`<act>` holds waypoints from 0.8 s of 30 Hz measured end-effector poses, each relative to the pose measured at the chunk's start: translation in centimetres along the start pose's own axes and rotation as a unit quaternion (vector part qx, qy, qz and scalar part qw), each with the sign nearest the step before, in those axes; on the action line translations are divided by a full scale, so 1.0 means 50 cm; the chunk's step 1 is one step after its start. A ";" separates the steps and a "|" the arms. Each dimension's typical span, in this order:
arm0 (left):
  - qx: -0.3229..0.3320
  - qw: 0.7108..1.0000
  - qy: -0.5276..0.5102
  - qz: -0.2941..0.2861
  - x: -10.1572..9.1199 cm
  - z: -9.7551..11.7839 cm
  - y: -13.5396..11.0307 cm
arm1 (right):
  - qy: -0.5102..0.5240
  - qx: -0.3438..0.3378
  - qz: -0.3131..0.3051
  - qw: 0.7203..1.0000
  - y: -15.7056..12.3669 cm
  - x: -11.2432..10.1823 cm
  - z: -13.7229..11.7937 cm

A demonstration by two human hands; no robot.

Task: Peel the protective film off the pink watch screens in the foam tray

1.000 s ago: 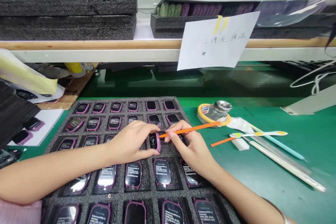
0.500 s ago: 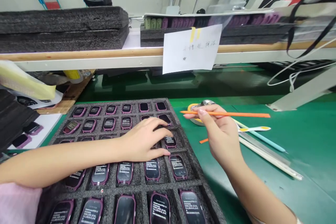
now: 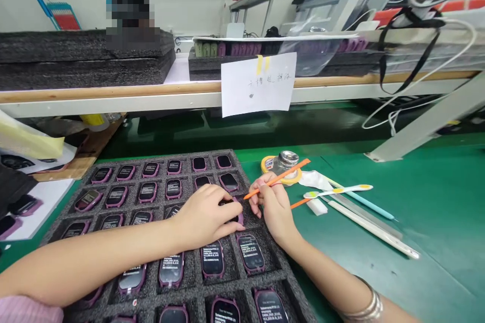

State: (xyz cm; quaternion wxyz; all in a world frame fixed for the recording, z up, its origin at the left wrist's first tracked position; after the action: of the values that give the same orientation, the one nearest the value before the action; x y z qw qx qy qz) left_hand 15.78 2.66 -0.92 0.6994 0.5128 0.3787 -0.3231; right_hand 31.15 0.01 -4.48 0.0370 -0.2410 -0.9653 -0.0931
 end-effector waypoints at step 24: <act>-0.085 0.995 -0.056 -0.022 0.004 -0.014 0.002 | -0.086 -0.054 -0.067 0.993 -0.008 0.004 0.012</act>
State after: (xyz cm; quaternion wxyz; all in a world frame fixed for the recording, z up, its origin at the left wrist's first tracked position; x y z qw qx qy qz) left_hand 15.80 3.36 -1.17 0.7529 0.4244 0.3764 -0.3337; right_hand 30.75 -0.10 -5.10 -0.0657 -0.1842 -0.9725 -0.1262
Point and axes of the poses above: each hand's wrist, its own y-axis towards the middle knuckle, its own x-axis out of the palm, z = x × y, the point moved 5 cm from there along y, towards the middle knuckle, and after that the axes turned 5 degrees about z, right-handed, at the moved point
